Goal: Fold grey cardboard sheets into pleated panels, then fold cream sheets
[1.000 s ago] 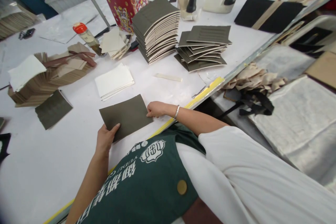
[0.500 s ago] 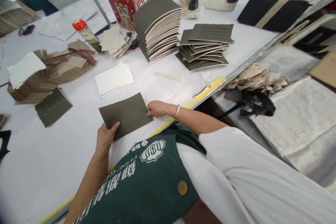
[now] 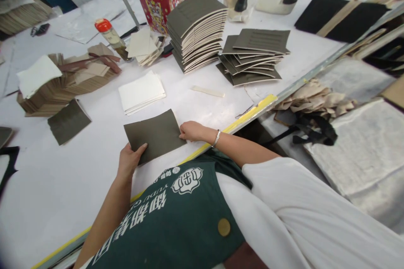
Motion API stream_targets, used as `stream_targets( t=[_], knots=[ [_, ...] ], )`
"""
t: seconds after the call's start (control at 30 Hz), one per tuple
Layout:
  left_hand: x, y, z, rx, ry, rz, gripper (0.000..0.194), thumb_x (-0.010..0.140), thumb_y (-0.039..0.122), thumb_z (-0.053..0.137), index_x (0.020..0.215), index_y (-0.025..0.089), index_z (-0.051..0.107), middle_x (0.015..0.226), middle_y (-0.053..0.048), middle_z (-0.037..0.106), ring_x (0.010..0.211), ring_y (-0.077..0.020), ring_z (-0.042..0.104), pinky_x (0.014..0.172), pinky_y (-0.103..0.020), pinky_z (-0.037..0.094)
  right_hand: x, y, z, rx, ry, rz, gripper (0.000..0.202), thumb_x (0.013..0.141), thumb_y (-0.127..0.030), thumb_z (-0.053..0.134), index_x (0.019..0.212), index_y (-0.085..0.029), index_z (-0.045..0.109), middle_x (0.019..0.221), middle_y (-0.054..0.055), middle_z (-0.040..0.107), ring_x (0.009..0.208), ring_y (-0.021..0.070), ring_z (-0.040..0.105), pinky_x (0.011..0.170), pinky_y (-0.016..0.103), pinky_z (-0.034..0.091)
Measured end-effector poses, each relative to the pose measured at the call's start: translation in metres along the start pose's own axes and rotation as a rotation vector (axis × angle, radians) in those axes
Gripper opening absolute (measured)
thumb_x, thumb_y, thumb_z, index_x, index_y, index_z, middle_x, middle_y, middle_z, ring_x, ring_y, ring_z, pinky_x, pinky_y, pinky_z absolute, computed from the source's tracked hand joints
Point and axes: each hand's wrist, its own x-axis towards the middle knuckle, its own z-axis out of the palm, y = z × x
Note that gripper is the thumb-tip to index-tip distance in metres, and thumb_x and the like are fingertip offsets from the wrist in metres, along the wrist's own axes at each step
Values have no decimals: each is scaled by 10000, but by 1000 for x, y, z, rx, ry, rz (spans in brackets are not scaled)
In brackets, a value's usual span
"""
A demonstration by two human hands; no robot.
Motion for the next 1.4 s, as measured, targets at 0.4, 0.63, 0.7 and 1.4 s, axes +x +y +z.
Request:
stream_targets(
  t=[0.4,0.63,0.7,1.4],
  knots=[
    [-9,-40,-9,-158,-100,-2,522,658,311,630,1142,146,526,615,45,529,504,-98,498,498,-215,404,-1,0,13,-31,-34,54,230,823,-345,456,745,-169,583,503,5,575,479,122,529,507,224,319],
    [-9,-42,-6,-116,-93,38,489,663,253,640,1131,156,536,614,42,532,560,-110,513,558,-223,407,-4,-3,14,30,-64,94,218,819,-344,458,731,-170,554,492,-3,557,439,116,521,469,213,315],
    [-11,-42,-6,-96,-96,45,485,672,251,633,1138,168,527,627,46,533,575,-110,518,569,-223,408,-4,-4,14,26,-63,95,221,818,-350,459,723,-171,549,475,-8,547,441,116,520,469,209,313],
    [-30,-30,-5,423,118,250,531,764,241,572,1267,172,417,918,-69,628,845,-208,582,746,-326,452,0,-4,14,-62,-11,68,201,807,-328,480,723,-171,573,506,-8,574,486,112,530,513,216,324]
  ],
)
